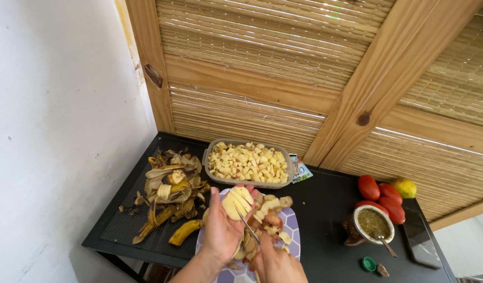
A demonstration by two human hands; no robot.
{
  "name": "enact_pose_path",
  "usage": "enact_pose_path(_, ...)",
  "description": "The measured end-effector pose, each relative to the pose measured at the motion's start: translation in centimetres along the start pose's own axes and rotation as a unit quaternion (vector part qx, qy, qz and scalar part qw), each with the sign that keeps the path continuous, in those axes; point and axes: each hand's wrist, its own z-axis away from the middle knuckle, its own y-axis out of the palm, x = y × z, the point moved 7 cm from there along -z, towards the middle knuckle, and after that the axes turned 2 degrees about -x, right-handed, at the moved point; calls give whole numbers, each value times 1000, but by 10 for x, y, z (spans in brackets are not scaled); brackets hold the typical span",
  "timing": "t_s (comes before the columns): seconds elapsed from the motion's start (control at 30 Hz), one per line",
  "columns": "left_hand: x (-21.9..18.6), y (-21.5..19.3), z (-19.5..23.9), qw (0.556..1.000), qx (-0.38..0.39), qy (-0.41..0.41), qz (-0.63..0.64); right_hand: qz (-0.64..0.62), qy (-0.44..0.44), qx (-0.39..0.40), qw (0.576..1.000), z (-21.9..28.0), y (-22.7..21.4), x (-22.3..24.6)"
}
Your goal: The person peels an apple with a knife, then cuts the peeled apple into small pieces and places them into a container. The person repeats this process with another apple.
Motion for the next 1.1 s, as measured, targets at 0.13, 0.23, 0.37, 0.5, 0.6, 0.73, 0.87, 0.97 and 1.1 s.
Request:
enact_pose_path(0.13,6,4,6,1000,25,-1,-19,1,-30,-48,998,-9,-15,22)
enact_pose_path(0.23,7,2,5,999,28,16,1,25,-34,-24,999,-13,-15,28)
enact_pose_path(0.37,12,0,-7,995,67,62,-41,17,-14,-12,1000,-16,-25,35)
enact_pose_path(0.5,15,1,-6,996,39,65,-48,-33,-20,51,998,-22,-25,36)
enact_pose_path(0.6,12,5,-8,996,38,56,-62,-45,-14,92,995,-20,-32,37)
enact_pose_path(0.73,15,0,-17,998,21,24,-50,-20,-32,93,995,-22,-26,29)
enact_pose_path(0.87,19,-15,-27,999,-17,-13,-31,3,14,82,997,-16,-20,18)
enact_pose_path(0.97,15,-16,-24,998,-4,-27,-52,15,40,73,996,-6,-26,3)
enact_pose_path(1.1,6,-1,-14,998,-23,-42,-42,6,17,63,998,-2,-38,-17)
